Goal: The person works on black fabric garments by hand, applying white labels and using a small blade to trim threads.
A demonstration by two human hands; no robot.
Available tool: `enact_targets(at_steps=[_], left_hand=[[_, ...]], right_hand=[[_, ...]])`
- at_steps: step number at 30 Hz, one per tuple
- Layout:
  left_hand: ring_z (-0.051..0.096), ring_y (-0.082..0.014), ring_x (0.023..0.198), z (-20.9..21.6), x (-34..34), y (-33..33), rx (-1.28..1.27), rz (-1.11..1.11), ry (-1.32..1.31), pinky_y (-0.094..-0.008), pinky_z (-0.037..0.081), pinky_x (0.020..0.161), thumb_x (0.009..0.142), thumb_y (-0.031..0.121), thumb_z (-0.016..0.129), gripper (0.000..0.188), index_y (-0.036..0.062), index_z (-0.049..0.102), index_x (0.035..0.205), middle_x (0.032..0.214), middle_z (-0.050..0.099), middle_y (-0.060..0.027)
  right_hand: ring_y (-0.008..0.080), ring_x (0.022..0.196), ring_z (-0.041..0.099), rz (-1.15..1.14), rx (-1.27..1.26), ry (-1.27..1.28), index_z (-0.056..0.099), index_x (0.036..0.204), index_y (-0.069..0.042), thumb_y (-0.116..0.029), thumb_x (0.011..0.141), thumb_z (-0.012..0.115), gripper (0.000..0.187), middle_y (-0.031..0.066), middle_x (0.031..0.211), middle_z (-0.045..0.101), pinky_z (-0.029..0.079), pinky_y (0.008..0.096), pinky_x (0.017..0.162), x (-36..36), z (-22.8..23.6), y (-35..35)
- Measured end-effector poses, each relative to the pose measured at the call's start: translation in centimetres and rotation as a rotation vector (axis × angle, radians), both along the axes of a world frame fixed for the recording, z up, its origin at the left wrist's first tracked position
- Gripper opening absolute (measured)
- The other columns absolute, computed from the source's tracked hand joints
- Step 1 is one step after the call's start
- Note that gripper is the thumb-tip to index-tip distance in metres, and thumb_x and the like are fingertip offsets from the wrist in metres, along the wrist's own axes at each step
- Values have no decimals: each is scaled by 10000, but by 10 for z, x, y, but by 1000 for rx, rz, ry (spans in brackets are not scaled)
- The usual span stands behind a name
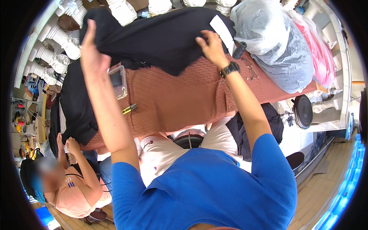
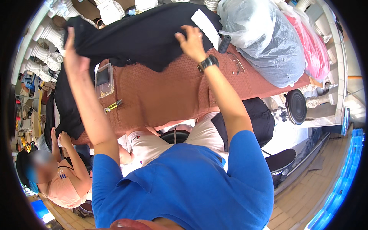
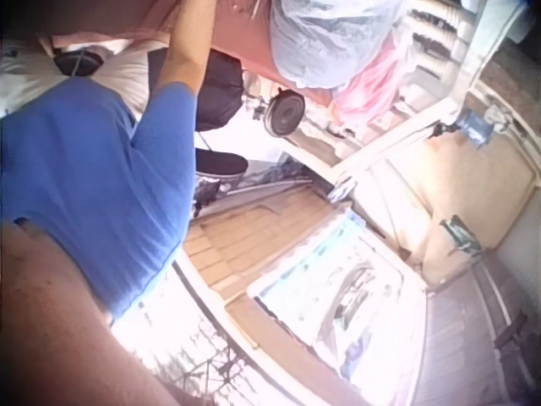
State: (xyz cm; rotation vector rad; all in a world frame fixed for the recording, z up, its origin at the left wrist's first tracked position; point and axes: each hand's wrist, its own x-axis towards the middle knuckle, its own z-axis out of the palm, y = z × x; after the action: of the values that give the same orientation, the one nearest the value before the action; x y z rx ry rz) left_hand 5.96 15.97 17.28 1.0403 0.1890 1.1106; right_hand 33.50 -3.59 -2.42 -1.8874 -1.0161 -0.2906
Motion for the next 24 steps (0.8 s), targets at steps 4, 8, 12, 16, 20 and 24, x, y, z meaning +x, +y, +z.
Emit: enact_targets(at_steps=[4, 8, 12, 16, 20, 24], left_hand=[[684, -194, 1047, 69, -65, -46, 341, -155, -111, -350, 549, 933, 1041, 245, 606, 381, -37, 641, 1295, 1218, 695, -130], [669, -185, 989, 76, -95, -81, 416, -321, -167, -317, 532, 880, 1045, 240, 576, 384, -55, 638, 1282, 1148, 690, -133], [655, -176, 931, 68, -106, -112, 417, -375, -139, -284, 516, 828, 1048, 235, 547, 390, -73, 636, 1270, 1079, 686, -137], [640, -166, 873, 57, -97, -133, 431, -302, -23, -251, 499, 775, 1051, 229, 518, 398, -92, 633, 1257, 1009, 681, -141], [698, -205, 1004, 48, -69, -147, 505, -321, 516, -285, 510, 895, 1044, 191, 533, 367, -95, 696, 1207, 1038, 753, -153], [657, -74, 900, 23, -50, -130, 604, -122, 683, -238, 507, 829, 959, 140, 730, 208, 14, 762, 1122, 1003, 755, -19]], right_hand=[[494, 1146, 575, -308, -284, -57, 498, 1420, -128, -241, 833, 814, 676, 280, 1360, 445, 493, 535, 989, 53, -49, -14], [482, 990, 670, -352, -71, -135, 459, 1383, -90, -189, 824, 794, 659, 271, 1301, 470, 565, 538, 853, 69, -57, -17], [481, 954, 684, -351, -206, -186, 588, 1150, -68, -176, 818, 771, 394, 234, 1104, 670, 566, 548, 825, 97, -21, -1], [426, 1024, 672, -395, 34, -191, 628, 1137, -12, -230, 849, 792, 396, 246, 1086, 673, 553, 504, 891, 116, 5, 3], [211, 1197, 636, 550, 345, 315, 640, 1274, 18, -485, 990, 664, 578, 138, 1215, 714, 525, 372, 971, -31, 104, 0], [54, 890, 571, 1278, 179, 707, 600, 1162, -46, -363, 1026, 658, 350, -38, 935, 631, 464, 237, 806, -153, 151, -52]])
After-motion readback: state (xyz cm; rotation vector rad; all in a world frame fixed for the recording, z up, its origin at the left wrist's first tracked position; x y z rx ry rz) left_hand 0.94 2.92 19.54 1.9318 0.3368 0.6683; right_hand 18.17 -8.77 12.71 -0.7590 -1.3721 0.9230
